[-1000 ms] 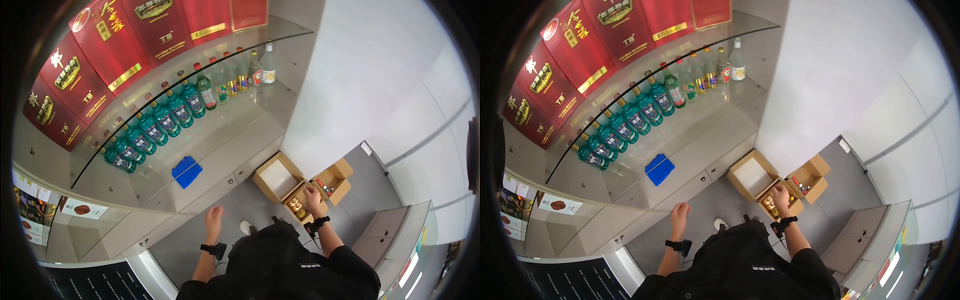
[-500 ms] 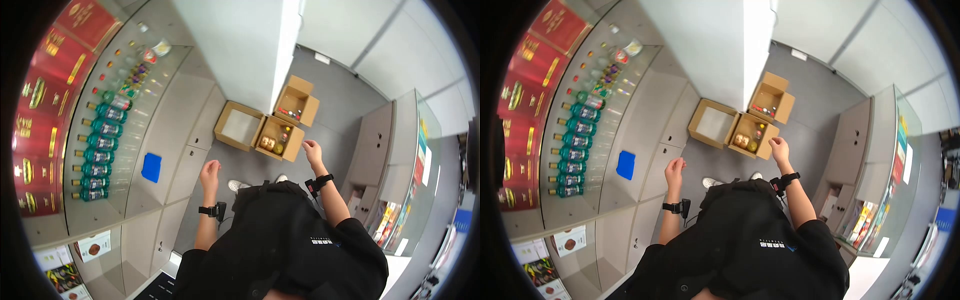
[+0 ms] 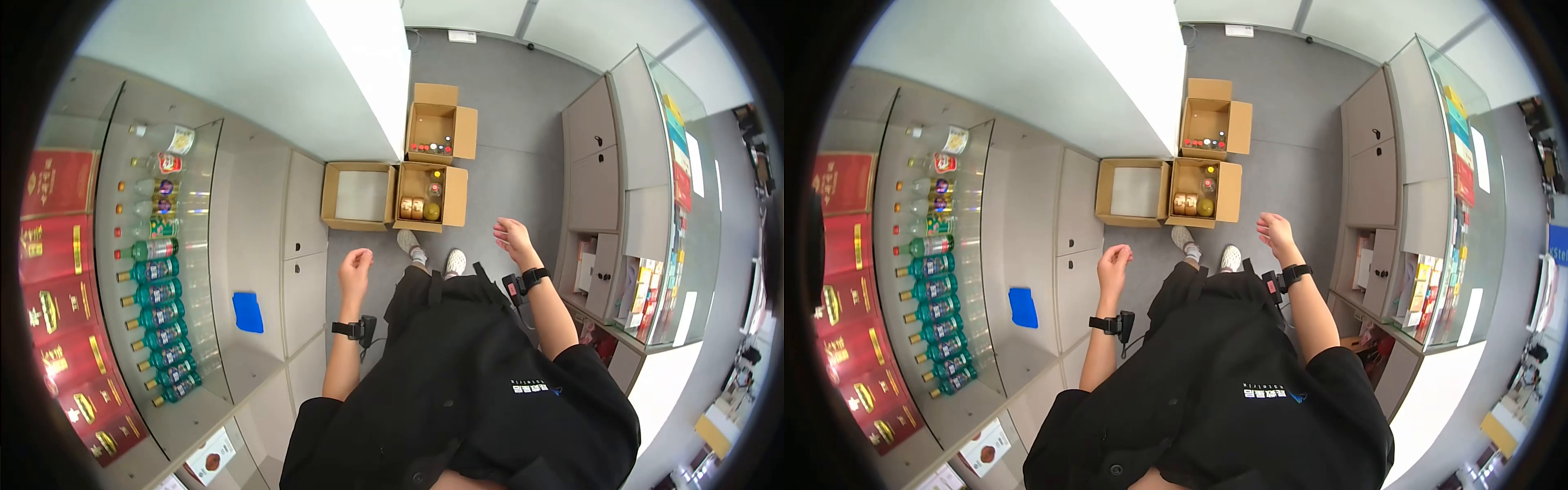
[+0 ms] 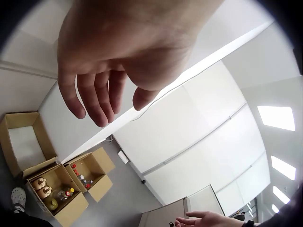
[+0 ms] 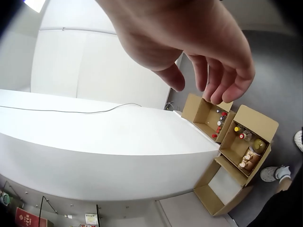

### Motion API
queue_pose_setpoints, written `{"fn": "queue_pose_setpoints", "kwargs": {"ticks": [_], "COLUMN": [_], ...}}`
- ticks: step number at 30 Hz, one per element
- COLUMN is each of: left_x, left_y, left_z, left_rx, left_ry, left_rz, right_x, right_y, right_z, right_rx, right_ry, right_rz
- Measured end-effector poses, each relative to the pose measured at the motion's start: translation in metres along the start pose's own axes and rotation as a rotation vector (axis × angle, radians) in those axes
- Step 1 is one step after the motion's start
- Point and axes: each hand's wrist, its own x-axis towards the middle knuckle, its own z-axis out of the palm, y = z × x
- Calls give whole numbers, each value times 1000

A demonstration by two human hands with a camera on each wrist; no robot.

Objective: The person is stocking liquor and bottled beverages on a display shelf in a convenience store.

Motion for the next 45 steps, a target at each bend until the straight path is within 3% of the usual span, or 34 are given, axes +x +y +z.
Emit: {"fn": "queue_pose_setpoints", "kwargs": {"ticks": [6,15,21,24,27,36,42,45], "left_x": [44,112,155,164,174,203,268,307], "left_y": [-1,-44,-60,-63,-111,-183,-266,-310], "left_z": [1,16,37,52,63,121,177,208], "left_rx": [182,564,782,795,823,1057,1006,1041], "left_ry": [-97,-394,-551,-502,-524,-634,-504,-464], "left_rz": [-85,-132,-245,-218,-188,-422,-403,-311], "right_x": [10,51,61,60,80,112,133,142], "right_y": [-4,28,73,85,94,152,176,160], "right_z": [28,83,77,67,45,1,-13,-17], "right_rx": [109,375,485,492,510,531,664,876], "right_ry": [15,11,28,55,66,117,87,27], "right_rz": [93,271,433,500,528,698,791,702]}}
